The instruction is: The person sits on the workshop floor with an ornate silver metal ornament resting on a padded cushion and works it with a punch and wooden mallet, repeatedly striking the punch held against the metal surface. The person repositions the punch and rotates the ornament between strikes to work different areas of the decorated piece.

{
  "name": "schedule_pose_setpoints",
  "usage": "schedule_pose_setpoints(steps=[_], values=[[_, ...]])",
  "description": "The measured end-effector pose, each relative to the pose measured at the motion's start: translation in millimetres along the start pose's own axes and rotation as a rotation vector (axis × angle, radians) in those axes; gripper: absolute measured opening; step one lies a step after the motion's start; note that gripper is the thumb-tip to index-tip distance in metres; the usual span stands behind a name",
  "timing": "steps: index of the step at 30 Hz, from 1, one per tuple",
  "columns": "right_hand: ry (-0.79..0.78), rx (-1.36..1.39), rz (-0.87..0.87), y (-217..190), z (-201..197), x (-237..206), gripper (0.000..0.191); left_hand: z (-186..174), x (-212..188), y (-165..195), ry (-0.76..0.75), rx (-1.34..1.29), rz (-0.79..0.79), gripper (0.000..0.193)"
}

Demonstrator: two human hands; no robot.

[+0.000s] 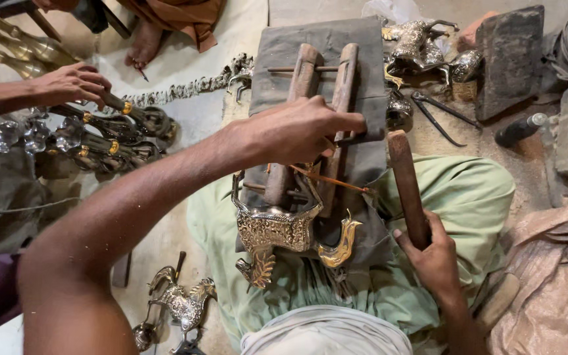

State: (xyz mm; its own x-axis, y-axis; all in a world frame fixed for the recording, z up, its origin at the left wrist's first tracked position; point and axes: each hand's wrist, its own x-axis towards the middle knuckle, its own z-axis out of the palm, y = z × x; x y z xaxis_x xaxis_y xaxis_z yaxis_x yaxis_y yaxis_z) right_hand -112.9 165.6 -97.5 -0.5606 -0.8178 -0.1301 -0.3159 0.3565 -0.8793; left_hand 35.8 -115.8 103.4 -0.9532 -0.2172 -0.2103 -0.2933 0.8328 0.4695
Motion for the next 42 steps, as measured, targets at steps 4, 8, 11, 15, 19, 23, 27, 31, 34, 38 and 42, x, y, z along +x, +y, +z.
schedule_pose_setpoints(steps=[4, 8, 11, 15, 19, 23, 27, 31, 34, 38, 42], values=[[0.039, -0.008, 0.035, 3, 7, -2, 0.057, 3, 7, 3, -0.076, 0.058, -0.019, 0.047], [0.172, 0.099, -0.008, 3, 8, 0, 0.051, 10, 14, 6, -0.131, 0.114, -0.047, 0.056], [0.147, 0.544, -0.077, -2, 4, 4, 0.055, 16, 15, 5, -0.131, 0.118, -0.052, 0.059], [0.199, -0.081, -0.392, -4, -9, 4, 0.053, 22, 12, 0, -0.109, 0.119, -0.033, 0.056], [0.115, 0.102, -0.16, 0, -8, -2, 0.047, 27, 8, -3, -0.059, 0.115, 0.001, 0.05], [0.112, -0.021, -0.188, 7, -5, -6, 0.059, 34, -1, -1, 0.018, 0.1, -0.06, 0.052], [0.159, -0.078, -0.248, 14, -1, -3, 0.058, 39, -13, -1, 0.075, 0.095, -0.045, 0.059], [0.148, 0.191, -0.134, 21, 5, 0, 0.054, 46, -20, -6, 0.143, 0.084, 0.026, 0.061], [0.132, 0.205, -0.118, 23, 4, 2, 0.052, 53, -22, -10, 0.157, 0.095, 0.021, 0.063], [0.118, 0.206, -0.18, 21, 0, 4, 0.043, 57, -21, -17, 0.151, 0.088, 0.029, 0.063], [0.182, -0.09, -0.443, 19, 2, -1, 0.051, 59, -21, -19, 0.145, 0.104, 0.014, 0.062]])
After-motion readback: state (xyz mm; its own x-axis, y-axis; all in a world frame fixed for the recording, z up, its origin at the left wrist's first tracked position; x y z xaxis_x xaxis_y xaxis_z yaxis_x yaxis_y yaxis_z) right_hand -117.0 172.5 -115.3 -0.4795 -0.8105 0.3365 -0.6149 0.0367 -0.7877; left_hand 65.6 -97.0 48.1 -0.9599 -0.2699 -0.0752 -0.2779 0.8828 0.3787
